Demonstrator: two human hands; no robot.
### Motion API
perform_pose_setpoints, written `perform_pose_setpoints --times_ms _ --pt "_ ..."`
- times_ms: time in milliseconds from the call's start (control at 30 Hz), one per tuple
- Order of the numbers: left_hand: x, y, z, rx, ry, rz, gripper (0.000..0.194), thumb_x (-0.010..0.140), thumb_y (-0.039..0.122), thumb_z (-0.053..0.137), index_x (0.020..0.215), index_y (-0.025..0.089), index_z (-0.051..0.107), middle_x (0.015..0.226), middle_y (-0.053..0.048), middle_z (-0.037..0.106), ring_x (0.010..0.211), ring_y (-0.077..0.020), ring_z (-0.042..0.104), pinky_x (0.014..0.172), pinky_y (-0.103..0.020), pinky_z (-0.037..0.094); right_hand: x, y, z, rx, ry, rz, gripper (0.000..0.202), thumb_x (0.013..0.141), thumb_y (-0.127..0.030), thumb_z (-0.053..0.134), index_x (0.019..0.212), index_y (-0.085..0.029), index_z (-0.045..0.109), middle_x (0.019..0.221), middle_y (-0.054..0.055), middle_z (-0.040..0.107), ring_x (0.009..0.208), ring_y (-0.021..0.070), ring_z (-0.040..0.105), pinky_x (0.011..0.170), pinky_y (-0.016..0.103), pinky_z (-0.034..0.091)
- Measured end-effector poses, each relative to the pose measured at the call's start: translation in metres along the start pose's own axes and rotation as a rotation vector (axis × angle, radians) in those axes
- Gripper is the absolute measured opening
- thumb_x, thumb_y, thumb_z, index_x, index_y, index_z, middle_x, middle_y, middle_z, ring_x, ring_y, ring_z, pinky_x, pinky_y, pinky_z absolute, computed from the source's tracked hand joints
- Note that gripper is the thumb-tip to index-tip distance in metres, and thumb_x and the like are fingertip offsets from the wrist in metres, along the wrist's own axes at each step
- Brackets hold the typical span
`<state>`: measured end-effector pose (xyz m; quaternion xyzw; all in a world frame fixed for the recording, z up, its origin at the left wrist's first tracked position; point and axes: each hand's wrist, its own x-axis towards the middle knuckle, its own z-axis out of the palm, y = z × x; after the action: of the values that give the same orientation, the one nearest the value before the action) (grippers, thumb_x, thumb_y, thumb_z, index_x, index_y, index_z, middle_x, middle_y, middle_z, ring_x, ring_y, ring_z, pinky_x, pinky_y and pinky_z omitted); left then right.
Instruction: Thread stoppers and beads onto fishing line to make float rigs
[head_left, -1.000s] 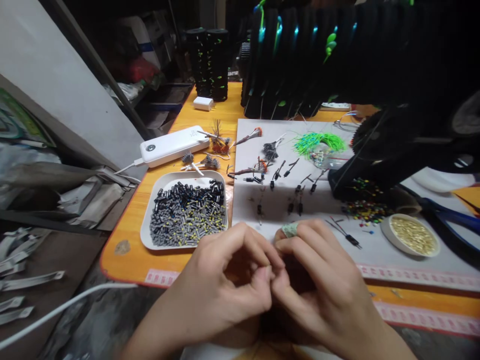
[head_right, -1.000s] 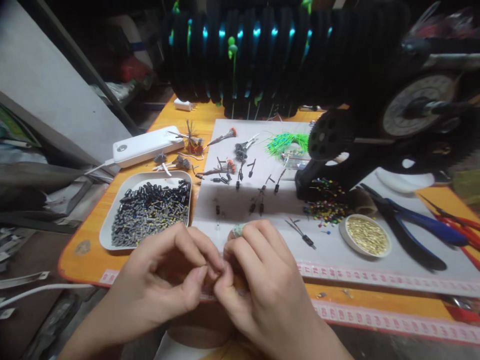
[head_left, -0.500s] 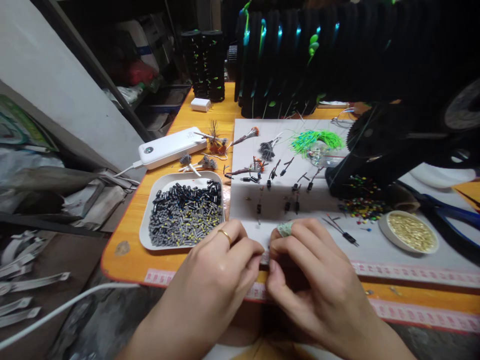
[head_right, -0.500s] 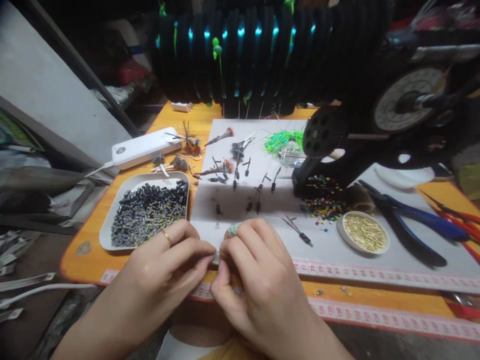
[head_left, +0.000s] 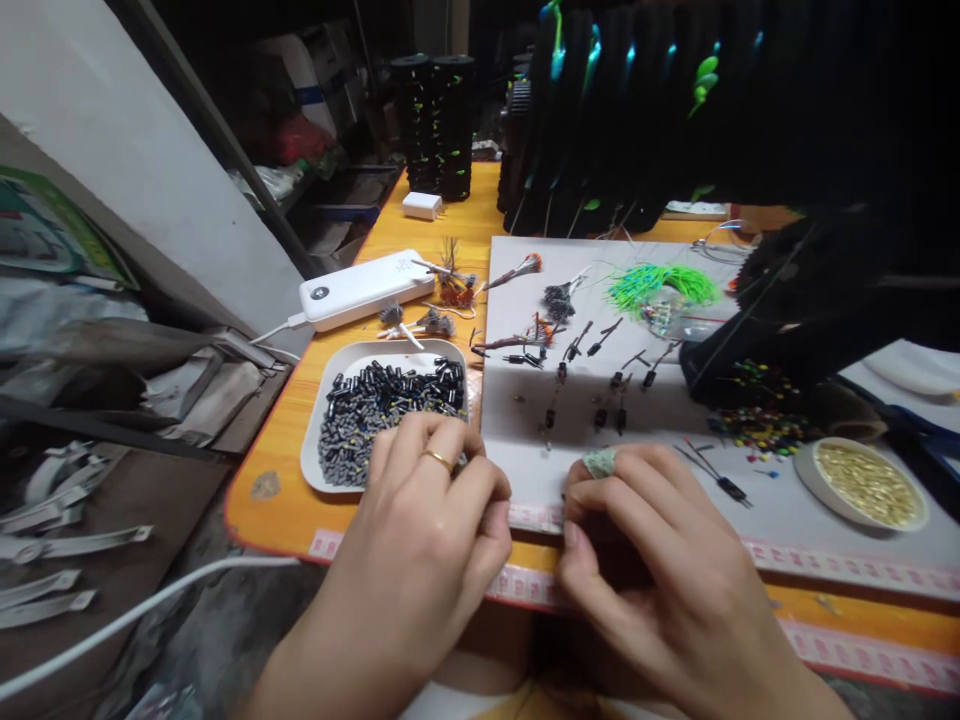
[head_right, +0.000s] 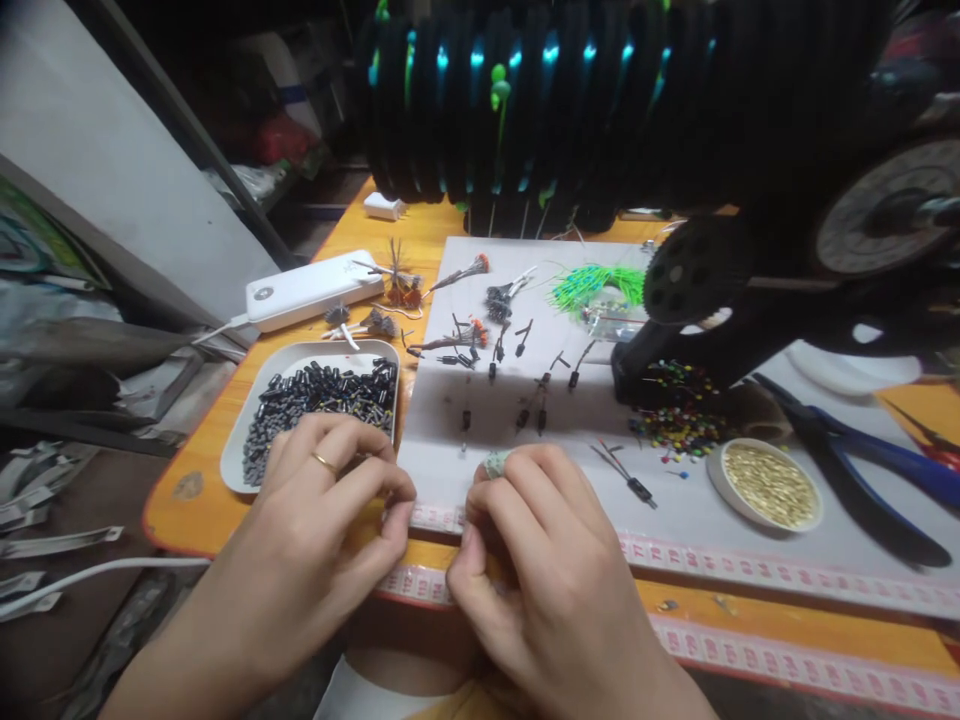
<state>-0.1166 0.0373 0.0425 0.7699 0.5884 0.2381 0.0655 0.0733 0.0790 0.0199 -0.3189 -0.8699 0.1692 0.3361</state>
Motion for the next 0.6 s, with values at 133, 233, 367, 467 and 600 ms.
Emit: perform_pose_setpoints --times_ms 133,233,367,467,600 --pt "0.004 0.001 -0.004 0.054 -0.07 0.02 0.012 0.089 0.01 0.052 0.082 0.016 0.06 0.095 -0.01 0.061 0.094 -0.0294 0.049 0.08 -0.047 0.039 0.0 0.001 0.001 -0.023 -0.009 -0.01 0.015 0.084 0.0 0.055 0.085 -0.015 0.053 0.078 0.004 0.047 0.078 0.0192 0.042 0.067 0.033 0.037" --pt "0.006 0.0 -0.008 0.053 -0.113 0.028 0.013 0.089 0.011 0.05 0.082 0.017 0.059 0.098 -0.01 0.061 0.097 -0.0303 0.049 0.08 -0.048 0.038 0.0 0.001 0.002 -0.04 -0.019 -0.012 0.014 0.085 -0.001 0.055 0.086 -0.016 0.054 0.078 0.004 0.047 0.079 0.0193 0.042 0.068 0.033 0.037" --pt "0.008 -0.002 -0.014 0.053 -0.16 0.013 0.016 0.091 0.013 0.048 0.083 0.018 0.06 0.1 -0.01 0.061 0.099 -0.0302 0.049 0.082 -0.049 0.037 0.004 -0.002 0.003 -0.069 -0.025 -0.038 0.013 0.086 -0.001 0.055 0.084 -0.014 0.055 0.077 0.004 0.047 0.079 0.0189 0.043 0.07 0.033 0.038" --pt "0.008 -0.003 -0.016 0.074 -0.17 0.008 0.015 0.091 0.014 0.049 0.082 0.018 0.061 0.099 -0.009 0.062 0.099 -0.0303 0.05 0.084 -0.05 0.036 0.006 -0.003 0.004 -0.067 -0.042 -0.038 0.013 0.086 -0.001 0.055 0.083 -0.013 0.056 0.079 0.005 0.048 0.082 0.0197 0.044 0.073 0.033 0.039" --pt "0.008 -0.004 -0.015 0.083 -0.159 0.018 0.015 0.091 0.015 0.049 0.082 0.018 0.06 0.102 -0.01 0.063 0.101 -0.0303 0.05 0.085 -0.049 0.035 0.005 -0.003 0.005 -0.064 -0.037 -0.046 0.012 0.086 -0.001 0.055 0.084 -0.013 0.056 0.079 0.005 0.049 0.083 0.0199 0.044 0.073 0.033 0.04"
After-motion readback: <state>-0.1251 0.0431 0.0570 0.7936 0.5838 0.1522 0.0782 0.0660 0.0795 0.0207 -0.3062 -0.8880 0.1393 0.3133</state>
